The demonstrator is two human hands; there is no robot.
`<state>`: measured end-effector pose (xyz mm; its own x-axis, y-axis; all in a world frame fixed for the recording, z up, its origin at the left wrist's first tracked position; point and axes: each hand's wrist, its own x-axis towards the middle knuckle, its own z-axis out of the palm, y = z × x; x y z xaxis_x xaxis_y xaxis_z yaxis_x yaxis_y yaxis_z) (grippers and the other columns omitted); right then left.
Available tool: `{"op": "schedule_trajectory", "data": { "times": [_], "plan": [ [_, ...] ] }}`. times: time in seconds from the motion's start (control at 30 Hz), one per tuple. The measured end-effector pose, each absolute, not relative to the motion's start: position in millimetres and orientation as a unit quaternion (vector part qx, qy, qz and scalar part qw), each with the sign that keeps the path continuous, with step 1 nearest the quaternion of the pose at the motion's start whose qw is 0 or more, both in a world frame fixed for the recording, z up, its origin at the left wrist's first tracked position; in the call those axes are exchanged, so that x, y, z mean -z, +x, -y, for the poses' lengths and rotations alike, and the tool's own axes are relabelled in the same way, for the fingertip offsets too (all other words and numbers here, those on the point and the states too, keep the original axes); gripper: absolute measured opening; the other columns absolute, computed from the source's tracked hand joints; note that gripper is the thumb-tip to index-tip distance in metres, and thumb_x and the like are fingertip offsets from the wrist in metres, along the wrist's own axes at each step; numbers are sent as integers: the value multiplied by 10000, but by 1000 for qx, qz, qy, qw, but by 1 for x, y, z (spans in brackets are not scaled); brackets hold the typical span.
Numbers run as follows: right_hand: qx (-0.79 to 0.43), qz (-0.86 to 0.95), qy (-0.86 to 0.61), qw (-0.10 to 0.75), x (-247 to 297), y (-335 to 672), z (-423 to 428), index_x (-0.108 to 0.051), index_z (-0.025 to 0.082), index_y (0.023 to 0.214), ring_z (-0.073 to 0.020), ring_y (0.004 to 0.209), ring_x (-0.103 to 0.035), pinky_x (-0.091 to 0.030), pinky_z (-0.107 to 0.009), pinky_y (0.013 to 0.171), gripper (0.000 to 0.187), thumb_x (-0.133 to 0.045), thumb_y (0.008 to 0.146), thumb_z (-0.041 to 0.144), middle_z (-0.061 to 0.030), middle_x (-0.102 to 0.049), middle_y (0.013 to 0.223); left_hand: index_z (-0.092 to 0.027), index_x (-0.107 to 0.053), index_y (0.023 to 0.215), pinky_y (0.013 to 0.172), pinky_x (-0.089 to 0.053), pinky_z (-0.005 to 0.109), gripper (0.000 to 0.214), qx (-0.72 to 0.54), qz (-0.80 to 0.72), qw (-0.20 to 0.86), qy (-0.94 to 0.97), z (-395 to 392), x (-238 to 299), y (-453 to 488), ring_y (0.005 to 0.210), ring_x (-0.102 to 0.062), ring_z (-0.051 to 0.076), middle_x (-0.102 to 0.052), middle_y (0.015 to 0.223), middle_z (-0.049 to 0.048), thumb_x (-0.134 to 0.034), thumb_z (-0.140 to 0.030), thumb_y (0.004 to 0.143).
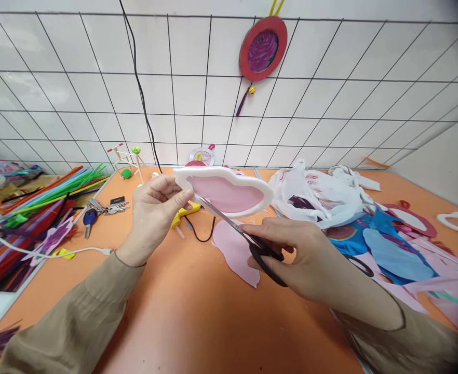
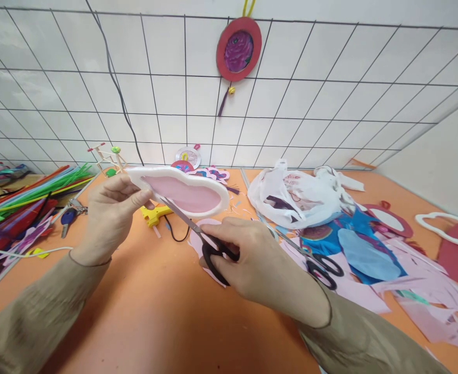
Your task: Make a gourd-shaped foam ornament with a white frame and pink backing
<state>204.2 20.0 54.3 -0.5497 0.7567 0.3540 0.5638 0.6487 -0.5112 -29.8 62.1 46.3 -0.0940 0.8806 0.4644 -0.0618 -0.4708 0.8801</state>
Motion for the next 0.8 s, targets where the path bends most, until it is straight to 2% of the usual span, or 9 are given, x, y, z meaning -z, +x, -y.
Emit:
{"op": "schedule_trajectory", "data": {
  "times": [0.37, 0.53, 0.8],
  "plan": [
    [-164, 862, -374, 300, -50, 200, -22, -593, 205, 700, -121, 549, -437, -363, -251, 501, 158, -567, 800, 86, 11, -529, 597, -180, -721, 748, 525, -547, 252, 129, -646, -360, 380, 555, -65, -44, -30, 544, -627, 120, -711, 689, 10, -800, -262, 687],
    [-173, 858, -388, 289, -50, 199, -22, -580, 228, 693, -149, 602, -480, -403, -283, 537, 183, -556, 811, 90, -27, -586, 687, -179, -715, 738, 527, -550, 243, 106, -641, -355, 382, 563, -65, -43, -31, 521, -624, 113, -709, 675, 5, -790, -243, 700],
    [-180, 862, -380, 282, -49, 202, -21, -570, 226, 721, -153, 619, -479, -406, -287, 555, 209, -525, 814, 44, -24, -555, 706, -178, -723, 750, 536, -552, 242, 85, -644, -354, 378, 563, -64, -44, -30, 541, -629, 115, -717, 686, 6, -780, -219, 704]
  ]
}}
